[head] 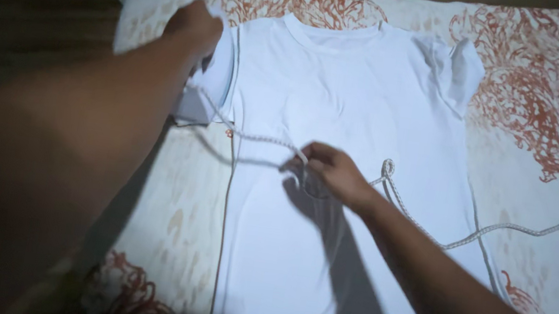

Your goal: The person irons a white t-shirt on a bed, smoothing the fabric and using an electric iron to remove wrinkles. After ironing, the person places the t-shirt on a hanger and hangs it on a clothes rack.

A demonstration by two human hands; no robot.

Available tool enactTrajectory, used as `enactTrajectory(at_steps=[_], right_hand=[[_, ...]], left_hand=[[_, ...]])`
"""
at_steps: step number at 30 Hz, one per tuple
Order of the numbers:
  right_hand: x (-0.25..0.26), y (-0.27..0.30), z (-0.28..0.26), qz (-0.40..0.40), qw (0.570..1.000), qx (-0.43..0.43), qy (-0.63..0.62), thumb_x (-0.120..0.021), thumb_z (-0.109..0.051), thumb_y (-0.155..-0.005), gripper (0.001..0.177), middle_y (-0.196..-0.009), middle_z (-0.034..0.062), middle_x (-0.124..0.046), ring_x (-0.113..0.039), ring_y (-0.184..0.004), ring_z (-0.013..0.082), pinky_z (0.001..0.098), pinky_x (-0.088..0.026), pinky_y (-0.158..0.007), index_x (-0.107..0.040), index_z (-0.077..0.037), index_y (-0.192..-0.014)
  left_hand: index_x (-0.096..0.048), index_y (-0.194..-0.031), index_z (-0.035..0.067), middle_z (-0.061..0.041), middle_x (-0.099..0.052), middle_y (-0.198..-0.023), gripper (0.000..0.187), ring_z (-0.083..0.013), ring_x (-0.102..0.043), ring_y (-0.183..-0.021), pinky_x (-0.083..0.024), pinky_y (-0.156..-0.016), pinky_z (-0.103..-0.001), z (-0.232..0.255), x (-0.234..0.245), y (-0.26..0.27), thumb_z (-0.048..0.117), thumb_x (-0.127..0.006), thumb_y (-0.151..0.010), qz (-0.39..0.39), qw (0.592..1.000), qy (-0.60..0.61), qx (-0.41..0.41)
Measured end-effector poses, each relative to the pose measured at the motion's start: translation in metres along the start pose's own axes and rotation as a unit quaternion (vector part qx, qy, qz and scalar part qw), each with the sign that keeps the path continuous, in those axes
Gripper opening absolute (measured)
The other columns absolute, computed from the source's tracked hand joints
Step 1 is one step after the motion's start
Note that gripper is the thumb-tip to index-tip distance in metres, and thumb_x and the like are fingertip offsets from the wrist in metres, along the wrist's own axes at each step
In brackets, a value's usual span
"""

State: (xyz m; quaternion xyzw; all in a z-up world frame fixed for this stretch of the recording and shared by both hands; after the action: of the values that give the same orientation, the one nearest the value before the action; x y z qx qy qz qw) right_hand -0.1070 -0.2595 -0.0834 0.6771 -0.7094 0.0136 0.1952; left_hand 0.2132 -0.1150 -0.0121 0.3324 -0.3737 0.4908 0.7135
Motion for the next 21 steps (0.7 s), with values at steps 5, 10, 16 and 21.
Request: enactTrajectory(at_steps=[5, 10, 16, 21], right_hand=[[-0.024, 0.058, 0.005, 0.01, 0.989, -0.146, 0.028, -0.059, -0.038, -0.1, 0.038, -0.088, 0.0078, -0.07, -0.06, -0.081, 0.0207, 0.0366, -0.05, -0.078, -0.073, -0.004, -0.108], [-0.01, 0.088, 0.029, 0.002, 0.952, -0.107, 0.288, -0.067, -0.042, -0.088, 0.041, -0.096, 0.0056, -0.075, -0.07, -0.086, 0.018, 0.0355, -0.055, -0.081, -0.074, -0.008, -0.11], [0.065, 0.149, 0.088, 0.05, 0.91, -0.286, 0.297, -0.057, -0.05, -0.099, 0.052, -0.086, 0.0135, -0.079, -0.073, -0.079, 0.0262, 0.0393, -0.056, -0.079, -0.08, -0.003, -0.102], [0.106, 0.183, 0.123, 0.05, 0.909, -0.309, 0.275, -0.072, -0.04, -0.088, 0.038, -0.082, 0.0101, -0.08, -0.076, -0.072, 0.0221, 0.0396, -0.062, -0.069, -0.076, -0.006, -0.105]], left_hand=[[-0.059, -0.128, 0.003, -0.023, -0.069, -0.118, 0.042, -0.0382, -0.07, -0.103, -0.056, -0.087, -0.048, -0.037, 0.017, 0.049, 0.032, -0.056, -0.099, 0.008, 0.999, -0.005, 0.039], [-0.059, -0.131, 0.007, -0.022, -0.067, -0.125, 0.042, -0.0393, -0.067, -0.113, -0.054, -0.094, -0.049, -0.079, 0.031, 0.09, 0.031, -0.056, -0.096, 0.027, 0.996, 0.013, 0.081], [-0.06, -0.131, 0.003, -0.023, -0.074, -0.115, 0.045, -0.0373, -0.077, -0.091, -0.06, -0.082, -0.047, -0.118, 0.032, 0.137, 0.035, -0.059, -0.1, 0.006, 0.985, 0.067, 0.16], [-0.054, -0.138, 0.005, -0.023, -0.072, -0.112, 0.052, -0.0349, -0.074, -0.08, -0.06, -0.073, -0.048, -0.09, 0.021, 0.188, 0.035, -0.066, -0.096, 0.065, 0.981, 0.133, 0.123]])
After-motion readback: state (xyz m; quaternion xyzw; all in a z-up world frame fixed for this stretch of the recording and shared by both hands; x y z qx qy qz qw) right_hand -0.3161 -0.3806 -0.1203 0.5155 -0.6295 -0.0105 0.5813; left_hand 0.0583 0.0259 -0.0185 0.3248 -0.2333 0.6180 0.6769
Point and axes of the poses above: each hand's wrist, its own y-axis away from the middle knuckle, its own x-axis out of the back of the hand, z = x × y, the point moved 10 cm from there along -y, towards the middle knuckle
